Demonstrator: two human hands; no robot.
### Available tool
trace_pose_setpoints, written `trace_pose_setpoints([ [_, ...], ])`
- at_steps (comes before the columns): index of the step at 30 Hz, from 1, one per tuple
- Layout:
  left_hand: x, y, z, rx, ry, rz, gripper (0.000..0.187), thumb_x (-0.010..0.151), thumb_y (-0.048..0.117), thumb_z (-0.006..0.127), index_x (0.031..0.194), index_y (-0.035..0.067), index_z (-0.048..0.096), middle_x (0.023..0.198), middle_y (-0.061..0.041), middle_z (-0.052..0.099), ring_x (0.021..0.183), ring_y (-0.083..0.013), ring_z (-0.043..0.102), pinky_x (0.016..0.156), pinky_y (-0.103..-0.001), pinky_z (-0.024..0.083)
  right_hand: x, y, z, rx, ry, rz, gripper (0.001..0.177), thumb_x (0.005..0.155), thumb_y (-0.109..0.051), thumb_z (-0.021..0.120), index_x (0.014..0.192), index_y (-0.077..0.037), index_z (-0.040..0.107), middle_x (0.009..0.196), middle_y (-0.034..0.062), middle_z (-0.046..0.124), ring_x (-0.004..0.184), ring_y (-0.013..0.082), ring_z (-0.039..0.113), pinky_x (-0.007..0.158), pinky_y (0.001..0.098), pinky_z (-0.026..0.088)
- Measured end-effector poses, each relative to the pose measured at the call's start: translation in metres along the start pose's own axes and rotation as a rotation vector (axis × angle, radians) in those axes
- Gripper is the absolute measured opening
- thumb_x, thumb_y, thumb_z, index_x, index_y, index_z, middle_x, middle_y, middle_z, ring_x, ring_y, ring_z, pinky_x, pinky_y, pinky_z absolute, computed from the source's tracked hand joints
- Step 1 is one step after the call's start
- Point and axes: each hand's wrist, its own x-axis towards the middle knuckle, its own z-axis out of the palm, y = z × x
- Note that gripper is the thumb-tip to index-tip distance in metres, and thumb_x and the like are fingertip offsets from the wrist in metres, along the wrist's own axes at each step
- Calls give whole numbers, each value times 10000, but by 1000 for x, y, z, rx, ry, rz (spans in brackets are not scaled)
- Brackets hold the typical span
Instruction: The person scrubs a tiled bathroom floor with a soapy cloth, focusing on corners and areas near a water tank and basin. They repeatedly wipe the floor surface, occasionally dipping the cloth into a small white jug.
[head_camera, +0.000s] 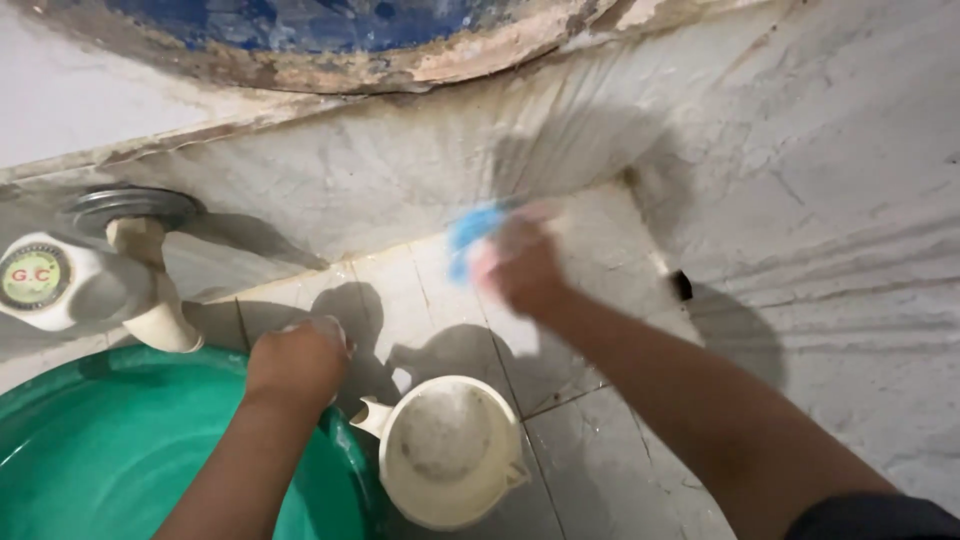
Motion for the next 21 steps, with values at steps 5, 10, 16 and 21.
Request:
trace_pose_setpoints([
  [5,-3,5,8,81,124,-14,217,963,151,491,980,83,696,917,-121,755,923,-314,772,808,-509,612,47,-58,-8,521,5,-221,504,849,-571,711,1270,-294,715,1204,43,699,1180,313,627,1032,484,453],
  [10,-1,2,-5,0,-2,10,250,978,166,435,1008,94,673,940,-96,753,976,-313,768,838,-477,605,-71,109,21,206,-45,-193,137,841,-343,779,724,-327,711,1157,26,756,1047,270,695,981,550,475],
  [16,0,2,-1,18,-8,-34,307,1026,269,411,1050,96,665,958,-110,757,1003,-310,763,880,-469,595,-74,91,4,-363,-598,577,480,875,-464,657,1212,-121,655,1154,102,703,1155,347,646,1083,583,386],
  [21,-21,9,-40,-62,-66,-57,508,1064,488,348,1144,90,653,1080,-146,773,1089,-333,750,921,-494,583,19,-52,-8,-41,72,-34,112,776,-298,733,690,-227,725,1024,89,754,1030,357,666,943,619,432],
])
